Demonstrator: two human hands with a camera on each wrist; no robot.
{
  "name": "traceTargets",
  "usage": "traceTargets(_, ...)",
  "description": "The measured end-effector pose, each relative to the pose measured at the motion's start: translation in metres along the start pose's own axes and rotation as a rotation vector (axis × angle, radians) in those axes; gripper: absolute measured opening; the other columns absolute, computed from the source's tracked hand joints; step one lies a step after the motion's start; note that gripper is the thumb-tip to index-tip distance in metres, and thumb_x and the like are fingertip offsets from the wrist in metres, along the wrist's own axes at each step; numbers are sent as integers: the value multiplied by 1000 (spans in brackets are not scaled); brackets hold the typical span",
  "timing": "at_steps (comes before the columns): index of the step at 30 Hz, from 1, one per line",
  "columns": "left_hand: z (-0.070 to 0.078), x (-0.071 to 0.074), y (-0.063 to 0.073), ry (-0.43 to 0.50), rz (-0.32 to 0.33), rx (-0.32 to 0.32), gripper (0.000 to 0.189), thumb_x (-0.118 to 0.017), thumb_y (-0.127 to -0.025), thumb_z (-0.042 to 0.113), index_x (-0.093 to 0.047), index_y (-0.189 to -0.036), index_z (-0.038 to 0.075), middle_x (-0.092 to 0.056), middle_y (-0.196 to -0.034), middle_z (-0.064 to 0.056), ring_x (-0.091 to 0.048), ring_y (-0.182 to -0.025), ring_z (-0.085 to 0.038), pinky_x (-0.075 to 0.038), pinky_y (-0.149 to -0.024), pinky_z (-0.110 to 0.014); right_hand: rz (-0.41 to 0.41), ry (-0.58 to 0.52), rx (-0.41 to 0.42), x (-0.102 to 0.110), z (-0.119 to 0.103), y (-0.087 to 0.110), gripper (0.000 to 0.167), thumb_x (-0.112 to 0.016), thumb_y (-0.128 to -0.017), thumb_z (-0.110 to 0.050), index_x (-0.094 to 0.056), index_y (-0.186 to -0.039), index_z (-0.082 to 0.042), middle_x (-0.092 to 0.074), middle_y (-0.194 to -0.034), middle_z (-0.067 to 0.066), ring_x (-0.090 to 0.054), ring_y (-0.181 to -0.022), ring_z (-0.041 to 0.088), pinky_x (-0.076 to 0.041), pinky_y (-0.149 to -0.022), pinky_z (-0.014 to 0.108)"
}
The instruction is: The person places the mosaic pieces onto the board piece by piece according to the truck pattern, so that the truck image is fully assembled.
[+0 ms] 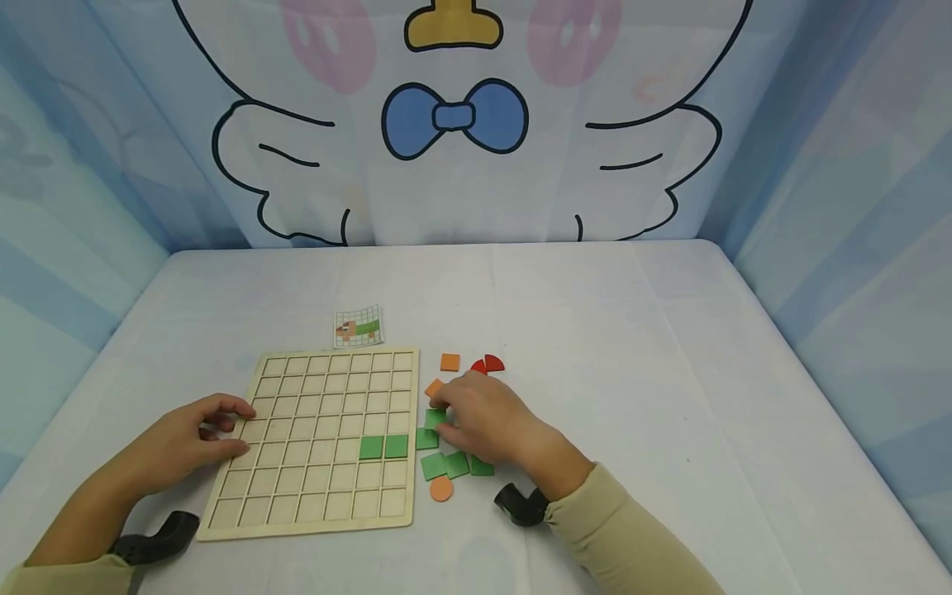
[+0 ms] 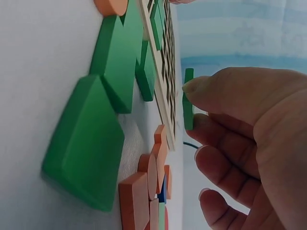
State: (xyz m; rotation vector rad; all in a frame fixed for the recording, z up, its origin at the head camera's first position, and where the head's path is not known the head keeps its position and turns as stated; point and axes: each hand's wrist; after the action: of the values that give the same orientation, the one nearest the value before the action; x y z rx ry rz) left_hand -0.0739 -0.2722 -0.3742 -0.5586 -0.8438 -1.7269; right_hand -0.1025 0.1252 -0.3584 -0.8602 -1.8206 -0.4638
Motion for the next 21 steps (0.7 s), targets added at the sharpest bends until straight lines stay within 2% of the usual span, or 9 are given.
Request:
traceTargets(13,0,0,0,-6,-2,-11,43,-78,-86,22,-60,-122,5,-59,-108,-9,-54,-94,-24,-44,-79,-43,-3,-24,65,-6,-15,-13,22,-74,-89,-18,-72,-108,-9,-67,-101,-2,-59,-96,17,-48,-83,30)
traceTargets(21,0,0,0,-3,-2,2,44,-78,-86,22,-60,-122,5,-59,-108,-9,-54,-94,-24,-44,-80,-43,-77,21,94,-16,-30,-25,24,-70,-94,-25,-72,-113,-9,-69,-103,-3,-59,-100,19,-46,-87,31)
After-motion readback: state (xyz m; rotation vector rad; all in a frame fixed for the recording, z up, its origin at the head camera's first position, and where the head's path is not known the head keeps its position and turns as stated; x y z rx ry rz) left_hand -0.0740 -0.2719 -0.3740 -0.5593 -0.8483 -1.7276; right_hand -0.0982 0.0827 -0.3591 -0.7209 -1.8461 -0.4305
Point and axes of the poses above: each hand's wrist, its own y-axis away from the middle knuckle, its own x-axis out of the back of the hand, z = x × y
